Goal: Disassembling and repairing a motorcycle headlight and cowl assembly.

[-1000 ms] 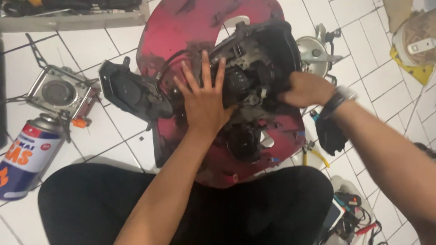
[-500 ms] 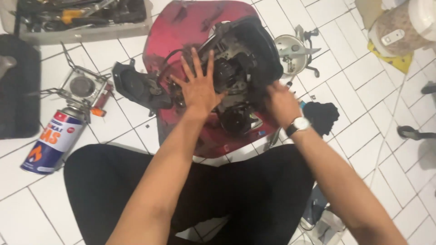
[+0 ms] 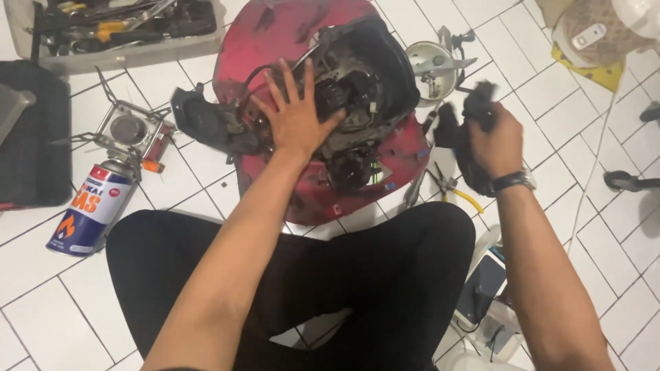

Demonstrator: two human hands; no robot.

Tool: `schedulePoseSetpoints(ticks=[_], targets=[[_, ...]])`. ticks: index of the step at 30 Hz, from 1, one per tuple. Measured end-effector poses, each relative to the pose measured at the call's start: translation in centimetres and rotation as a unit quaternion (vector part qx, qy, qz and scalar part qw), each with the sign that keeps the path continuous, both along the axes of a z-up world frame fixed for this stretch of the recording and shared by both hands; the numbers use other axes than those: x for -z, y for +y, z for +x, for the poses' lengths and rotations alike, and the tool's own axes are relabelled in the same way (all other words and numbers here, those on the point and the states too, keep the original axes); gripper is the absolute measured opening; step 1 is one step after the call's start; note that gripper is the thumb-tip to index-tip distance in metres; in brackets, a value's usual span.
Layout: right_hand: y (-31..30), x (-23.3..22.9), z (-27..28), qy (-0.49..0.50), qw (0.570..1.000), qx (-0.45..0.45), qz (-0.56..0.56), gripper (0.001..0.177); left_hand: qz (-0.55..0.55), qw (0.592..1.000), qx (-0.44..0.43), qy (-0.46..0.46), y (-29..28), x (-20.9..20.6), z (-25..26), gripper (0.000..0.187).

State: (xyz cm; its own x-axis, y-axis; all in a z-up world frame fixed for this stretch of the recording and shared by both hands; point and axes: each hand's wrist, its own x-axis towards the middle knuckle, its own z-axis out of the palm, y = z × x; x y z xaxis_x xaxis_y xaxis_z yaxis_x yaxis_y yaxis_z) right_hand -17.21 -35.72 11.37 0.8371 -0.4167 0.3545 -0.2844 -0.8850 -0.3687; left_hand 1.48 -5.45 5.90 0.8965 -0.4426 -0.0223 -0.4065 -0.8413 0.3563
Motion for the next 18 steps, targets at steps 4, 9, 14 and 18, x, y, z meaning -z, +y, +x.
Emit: schedulePoseSetpoints(ticks=[4,9,14,18], targets=[[0.2,-0.9,-1.5,-0.081,0.97,0.072,0.215,0.027,-0.229,0.965,-0.013,-0.126,-6.0,-2.8,-4.2,0.098],[3.6,-1.5,-0.1,-0.233,0.966,-0.107,0.031,0.027,-0.591,0.705,0.161,0.358,-20.2,-6.0,-11.1,0.098],[-3.3,1.9,0.8,-0.274,0.948,0.024,0.159,0.028,-0.589,0.614,0.177,0.494,-21.2,-4.4,-13.1,0.103],[-5.8,3.2,-0.4,-0.348,0.872,0.133,0.317,0.034,-0.569,0.574,0.1,0.58,-21.8,-3.6,-13.3,0.101]])
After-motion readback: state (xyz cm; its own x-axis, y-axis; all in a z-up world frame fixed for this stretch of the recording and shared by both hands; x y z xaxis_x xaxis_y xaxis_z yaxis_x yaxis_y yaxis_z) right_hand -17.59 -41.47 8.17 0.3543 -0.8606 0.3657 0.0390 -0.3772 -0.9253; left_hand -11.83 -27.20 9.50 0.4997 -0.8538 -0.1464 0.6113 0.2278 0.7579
